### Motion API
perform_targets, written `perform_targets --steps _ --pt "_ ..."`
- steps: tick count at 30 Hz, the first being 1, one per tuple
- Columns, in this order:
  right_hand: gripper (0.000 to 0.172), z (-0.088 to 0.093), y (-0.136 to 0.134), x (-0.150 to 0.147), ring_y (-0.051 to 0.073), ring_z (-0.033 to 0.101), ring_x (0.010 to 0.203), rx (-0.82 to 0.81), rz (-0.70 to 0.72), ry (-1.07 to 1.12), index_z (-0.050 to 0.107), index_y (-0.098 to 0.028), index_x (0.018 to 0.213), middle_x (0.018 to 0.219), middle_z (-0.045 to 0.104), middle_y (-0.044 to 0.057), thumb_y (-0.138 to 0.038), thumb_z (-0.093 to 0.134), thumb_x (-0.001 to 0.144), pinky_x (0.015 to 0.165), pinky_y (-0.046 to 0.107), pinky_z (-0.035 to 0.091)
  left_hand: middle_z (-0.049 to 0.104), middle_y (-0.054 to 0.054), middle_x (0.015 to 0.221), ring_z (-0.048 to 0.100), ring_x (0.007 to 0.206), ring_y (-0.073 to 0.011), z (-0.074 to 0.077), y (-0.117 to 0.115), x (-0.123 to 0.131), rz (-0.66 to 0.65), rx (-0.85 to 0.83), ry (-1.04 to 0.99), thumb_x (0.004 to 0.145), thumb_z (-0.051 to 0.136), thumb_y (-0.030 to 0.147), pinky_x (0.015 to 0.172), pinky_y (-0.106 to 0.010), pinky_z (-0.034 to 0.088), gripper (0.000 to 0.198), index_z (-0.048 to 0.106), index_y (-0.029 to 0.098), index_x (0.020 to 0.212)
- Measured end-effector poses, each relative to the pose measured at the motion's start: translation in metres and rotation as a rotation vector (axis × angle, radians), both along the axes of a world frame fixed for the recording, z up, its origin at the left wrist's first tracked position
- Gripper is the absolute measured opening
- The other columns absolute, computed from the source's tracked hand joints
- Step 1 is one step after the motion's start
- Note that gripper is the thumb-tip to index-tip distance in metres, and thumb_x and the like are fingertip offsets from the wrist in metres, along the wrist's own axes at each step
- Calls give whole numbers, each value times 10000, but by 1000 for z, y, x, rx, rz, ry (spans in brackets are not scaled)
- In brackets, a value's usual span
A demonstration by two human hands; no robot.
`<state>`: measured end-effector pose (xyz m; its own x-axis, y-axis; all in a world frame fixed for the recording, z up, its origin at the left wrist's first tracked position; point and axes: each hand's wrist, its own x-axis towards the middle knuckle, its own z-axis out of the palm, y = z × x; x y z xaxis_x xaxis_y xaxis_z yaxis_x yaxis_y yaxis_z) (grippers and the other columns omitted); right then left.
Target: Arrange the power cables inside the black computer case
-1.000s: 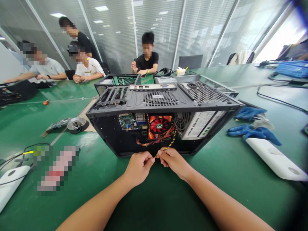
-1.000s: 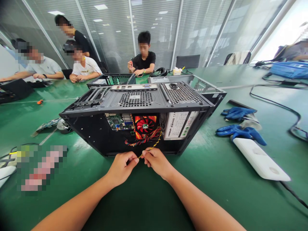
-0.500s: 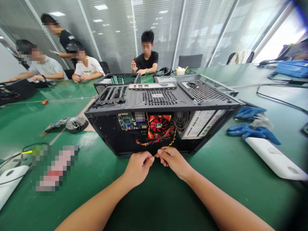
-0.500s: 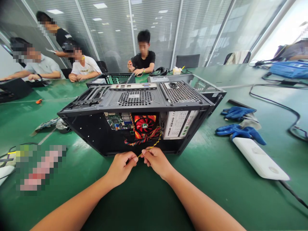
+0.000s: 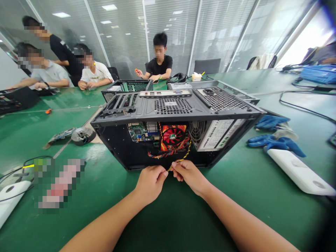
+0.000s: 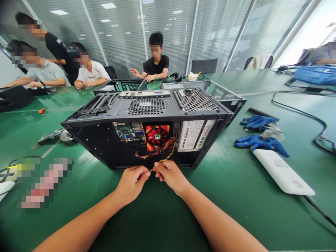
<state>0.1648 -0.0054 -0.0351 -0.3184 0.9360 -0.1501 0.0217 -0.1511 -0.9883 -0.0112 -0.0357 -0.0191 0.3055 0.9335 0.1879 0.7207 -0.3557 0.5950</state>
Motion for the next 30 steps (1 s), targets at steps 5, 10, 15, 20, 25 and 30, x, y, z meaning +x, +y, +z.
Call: perform_targets --steps 5,10,15,20,25,30 --pt "481 -1 0 0 83 443 480 31 20 -14 566 -155 551 572 528 2 -560 576 811 489 244 339 642 2 689 560 624 -119 0 0 -1 -15 9 28 916 483 225 627 -241 367 217 625 181 758" --pt "447 -1 1 0 86 445 474 6 24 -31 555 -163 581 546 515 -9 -537 572 824 482 240 333 632 6 670 558 614 -121 0 1 -2 5 15 14 893 529 247 620 -243 375 182 632 184 757" --pt "444 -1 1 -1 86 448 467 0 24 -32 558 -164 592 529 510 -13 -545 578 819 475 236 331 638 1 681 560 623 -126 -2 1 -2 -3 14 34 904 514 256 609 -246 372 204 628 186 750" --pt "456 -3 1 0 90 460 475 11 27 -37 561 -164 591 553 536 1 -555 565 826 479 239 351 645 -4 697 566 634 -132 -2 1 -2 -42 24 90 922 475 228 635 -258 380 219 625 188 768" --pt "450 -4 1 0 90 456 476 42 43 -75 554 -168 589 547 527 -4 -542 554 839 480 239 343 651 -6 701 569 657 -141 -2 1 -3 -35 71 89 896 528 230 657 -268 386 181 613 187 743" --pt "442 -3 2 0 87 459 476 42 51 -85 554 -165 596 560 529 -4 -529 546 847 482 236 348 645 -8 696 566 660 -143 -3 1 -3 -9 60 90 885 549 249 626 -263 383 174 609 188 734"
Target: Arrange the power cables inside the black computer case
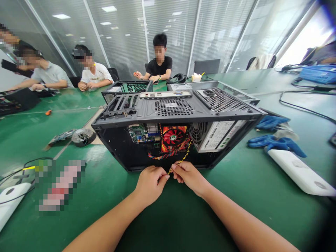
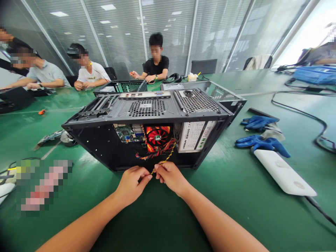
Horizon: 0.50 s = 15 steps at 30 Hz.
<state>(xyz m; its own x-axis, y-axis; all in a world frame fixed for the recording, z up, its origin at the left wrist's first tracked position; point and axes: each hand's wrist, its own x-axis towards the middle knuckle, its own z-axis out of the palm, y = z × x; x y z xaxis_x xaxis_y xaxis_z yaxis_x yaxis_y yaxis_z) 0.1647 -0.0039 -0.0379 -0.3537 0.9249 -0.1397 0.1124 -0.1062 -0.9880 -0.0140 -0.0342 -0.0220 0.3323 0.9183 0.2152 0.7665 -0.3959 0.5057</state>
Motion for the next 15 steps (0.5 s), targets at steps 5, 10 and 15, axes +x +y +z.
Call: perform_targets --steps 5,10,15 --pt "444 -4 0 0 90 466 481 11 -6 -15 559 -163 591 554 534 -1 -516 542 861 482 231 358 630 -6 675 551 628 -134 2 -1 1 -21 -14 22 908 504 225 616 -260 380 201 618 189 747" --pt "454 -5 0 1 95 454 467 17 2 -36 557 -169 575 506 489 -12 -509 522 874 475 236 347 624 -3 664 549 624 -133 2 0 1 -25 -11 17 902 520 221 604 -255 365 195 609 185 732" --pt "444 -3 -1 1 98 455 464 11 -1 -57 557 -169 577 499 484 -13 -495 518 875 479 241 347 626 1 672 555 642 -133 -1 0 1 -13 -12 -13 883 562 238 613 -250 366 171 604 184 726"
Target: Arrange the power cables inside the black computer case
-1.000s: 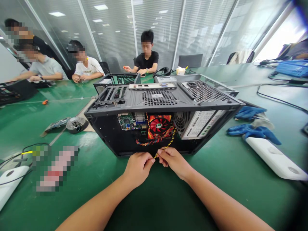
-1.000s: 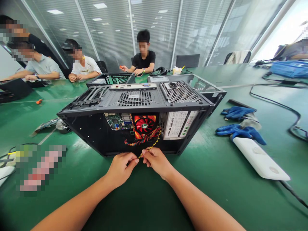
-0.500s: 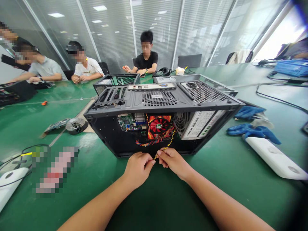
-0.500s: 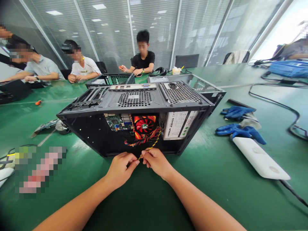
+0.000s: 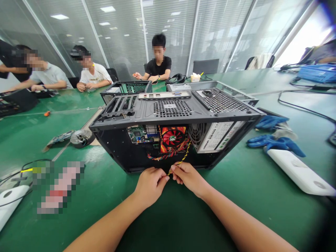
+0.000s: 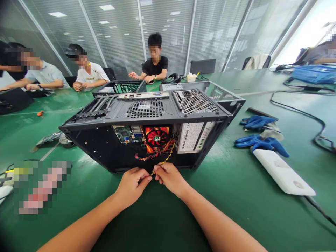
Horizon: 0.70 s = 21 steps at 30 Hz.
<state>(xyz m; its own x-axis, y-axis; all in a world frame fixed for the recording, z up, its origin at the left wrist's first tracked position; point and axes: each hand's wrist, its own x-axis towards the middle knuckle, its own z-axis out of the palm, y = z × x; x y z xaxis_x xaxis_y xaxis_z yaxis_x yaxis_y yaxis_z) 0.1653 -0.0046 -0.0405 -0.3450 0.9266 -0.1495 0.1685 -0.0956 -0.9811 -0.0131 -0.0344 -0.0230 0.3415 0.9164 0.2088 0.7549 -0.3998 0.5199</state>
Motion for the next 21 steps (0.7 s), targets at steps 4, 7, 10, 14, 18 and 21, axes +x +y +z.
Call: perform_targets --steps 4,7,10,14,18,21 --pt "441 -1 0 0 96 461 465 0 -4 1 555 -170 579 511 494 -12 -493 515 877 482 241 355 620 -3 669 556 638 -133 0 0 0 -19 -1 16 899 534 225 613 -246 371 182 609 185 738" --pt "443 -1 0 0 97 463 467 0 -6 -12 556 -168 579 503 492 -10 -482 498 886 486 239 354 620 -5 674 554 637 -132 1 0 0 -31 -2 32 909 512 212 616 -247 373 195 609 184 742" --pt "441 0 0 -1 96 465 468 -1 -3 -9 553 -167 579 503 495 -9 -479 496 886 489 238 354 623 -3 676 557 641 -133 3 -1 0 -28 1 28 905 517 208 625 -249 376 187 608 184 743" --pt "422 1 0 -1 92 470 472 -3 -5 9 555 -167 592 531 514 -8 -478 518 876 487 235 361 623 -1 676 558 647 -133 3 0 0 -15 -6 10 886 550 214 618 -246 371 169 599 180 728" --pt "415 -1 0 -1 91 474 478 -6 -5 -3 551 -165 598 537 514 -9 -463 508 883 490 232 362 626 2 685 560 649 -130 0 0 0 -14 -11 1 891 549 221 621 -243 372 168 599 181 736" --pt "413 -3 1 -1 91 477 480 -7 -2 -3 549 -164 604 545 518 -7 -459 497 888 492 232 362 621 2 675 553 633 -129 -1 0 -1 -26 3 8 899 535 226 613 -244 368 185 603 183 733"
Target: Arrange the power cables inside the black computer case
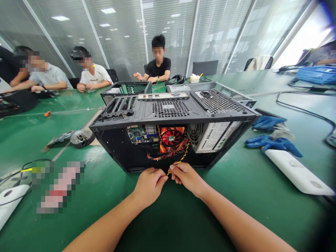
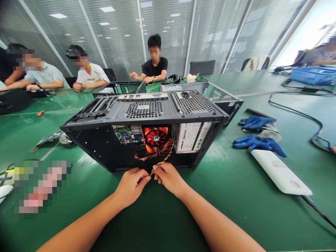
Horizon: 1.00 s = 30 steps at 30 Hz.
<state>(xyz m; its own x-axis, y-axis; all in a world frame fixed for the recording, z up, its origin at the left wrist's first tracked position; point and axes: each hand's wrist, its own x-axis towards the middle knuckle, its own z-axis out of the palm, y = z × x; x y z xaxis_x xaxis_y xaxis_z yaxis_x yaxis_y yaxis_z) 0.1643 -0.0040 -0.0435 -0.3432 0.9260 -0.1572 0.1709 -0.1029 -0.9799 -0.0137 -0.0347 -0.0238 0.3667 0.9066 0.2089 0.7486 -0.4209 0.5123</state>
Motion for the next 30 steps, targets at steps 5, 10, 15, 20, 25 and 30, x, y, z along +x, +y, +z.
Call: perform_targets --steps 5,10,15,20,25,30 --pt "397 1 0 -1 91 476 482 0 0 4 548 -164 610 548 515 -8 -443 497 888 494 234 361 619 6 672 551 633 -127 -1 0 0 1 12 1 895 544 227 608 -244 365 174 603 184 737" --pt "395 4 -1 -1 93 471 488 9 2 -9 547 -161 607 554 512 -3 -423 482 896 495 235 359 618 9 668 545 617 -120 0 -1 0 3 9 -4 892 548 220 597 -241 361 172 608 183 736" --pt "402 4 -1 -1 94 462 484 11 11 -17 545 -161 595 538 494 -6 -410 471 903 492 236 349 622 6 678 548 626 -122 0 -2 0 5 -2 -5 896 541 225 600 -241 364 175 611 183 742" --pt "409 3 0 0 96 460 482 20 14 -23 549 -162 597 525 489 -7 -415 470 907 492 236 347 620 3 680 548 636 -127 -1 -1 1 6 9 9 896 542 220 610 -246 366 171 613 183 745" --pt "420 1 -1 0 94 460 475 21 10 -42 549 -163 587 516 497 -6 -425 468 906 490 231 351 626 -4 691 555 667 -140 0 -1 1 -5 2 52 917 500 205 634 -257 374 204 617 186 752" --pt "427 -1 -1 0 92 461 462 30 -7 -57 544 -168 566 491 483 -10 -424 475 901 479 227 348 646 0 715 563 685 -144 1 -1 0 3 4 38 909 519 214 654 -263 383 174 617 194 766"
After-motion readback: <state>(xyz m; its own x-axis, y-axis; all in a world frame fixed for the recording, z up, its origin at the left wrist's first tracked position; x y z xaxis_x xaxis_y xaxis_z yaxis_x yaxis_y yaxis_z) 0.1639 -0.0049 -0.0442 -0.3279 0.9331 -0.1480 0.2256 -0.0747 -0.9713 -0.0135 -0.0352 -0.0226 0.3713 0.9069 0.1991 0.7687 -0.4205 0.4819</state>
